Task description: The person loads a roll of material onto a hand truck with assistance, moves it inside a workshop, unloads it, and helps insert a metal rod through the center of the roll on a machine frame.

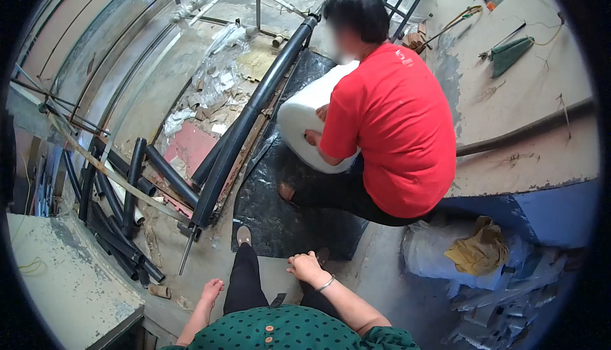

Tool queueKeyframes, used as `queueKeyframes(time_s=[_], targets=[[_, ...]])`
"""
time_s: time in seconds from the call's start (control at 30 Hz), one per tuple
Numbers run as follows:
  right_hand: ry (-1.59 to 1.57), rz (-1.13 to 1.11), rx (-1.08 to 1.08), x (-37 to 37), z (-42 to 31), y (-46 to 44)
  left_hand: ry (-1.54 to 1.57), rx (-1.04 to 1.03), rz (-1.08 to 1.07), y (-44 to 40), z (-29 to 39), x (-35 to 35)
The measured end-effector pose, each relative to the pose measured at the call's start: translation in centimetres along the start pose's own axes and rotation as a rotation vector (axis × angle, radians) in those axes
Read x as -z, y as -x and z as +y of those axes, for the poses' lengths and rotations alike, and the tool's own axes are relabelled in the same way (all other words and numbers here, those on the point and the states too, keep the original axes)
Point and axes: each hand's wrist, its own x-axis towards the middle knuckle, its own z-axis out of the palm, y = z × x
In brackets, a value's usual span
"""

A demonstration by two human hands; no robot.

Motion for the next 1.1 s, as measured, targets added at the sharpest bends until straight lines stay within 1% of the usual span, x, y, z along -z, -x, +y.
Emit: queueKeyframes(time_s=[0.13, 0.2, 0.3, 0.47, 0.57, 0.63, 0.67, 0.73, 0.83, 0.9, 0.93, 1.0, 1.03, 1.1], targets=[[0.049, -0.033, -0.006, -0.1, 0.1, -0.4, 0.04, 0.006, 0.029, -0.6, -1.6, 0.4], [0.046, -0.003, 0.01, 0.0, 0.2, -0.5, 0.064, 0.012, 0.043, -0.7, -1.5, 0.4], [0.047, 0.006, 0.013, 0.5, -0.1, -0.7, 0.079, -0.011, 0.034, -0.9, -1.2, 0.2], [0.063, 0.009, 0.033, -0.6, 0.3, -1.6, 0.122, -0.026, 0.03, -1.3, 0.6, -1.0], [0.031, -0.047, 0.006, -1.4, 0.0, -2.3, 0.147, -0.056, 0.013, -1.9, 0.6, -0.8], [0.028, -0.076, -0.001, -2.1, -0.2, -2.9, 0.184, -0.098, 0.036, -3.3, -0.4, -0.4], [0.045, -0.123, -0.01, -2.3, -0.5, -3.2, 0.205, -0.078, 0.055, -4.2, -1.0, -0.1], [0.086, -0.187, -0.034, -2.9, -1.1, -4.0, 0.158, -0.109, 0.062, -5.7, -2.1, 1.0], [0.084, -0.238, -0.054, -3.4, -2.8, -5.5, 0.178, -0.088, 0.097, -7.1, -2.5, 3.5], [0.083, -0.252, -0.081, -4.2, -3.7, -6.6, 0.14, -0.062, 0.13, -8.4, -3.4, 5.8], [0.088, -0.257, -0.08, -4.3, -4.5, -7.6, 0.084, -0.061, 0.111, -8.8, -3.5, 7.3], [0.079, -0.167, -0.02, -5.1, -6.1, -9.2, 0.058, -0.001, 0.146, -9.4, -3.7, 9.8], [0.056, -0.156, -0.007, -5.1, -7.3, -10.2, 0.066, 0.01, 0.148, -10.1, -4.4, 11.0], [0.023, -0.136, 0.042, -5.0, -9.5, -12.1, -0.003, -0.052, 0.234, -11.8, -6.1, 12.9]])
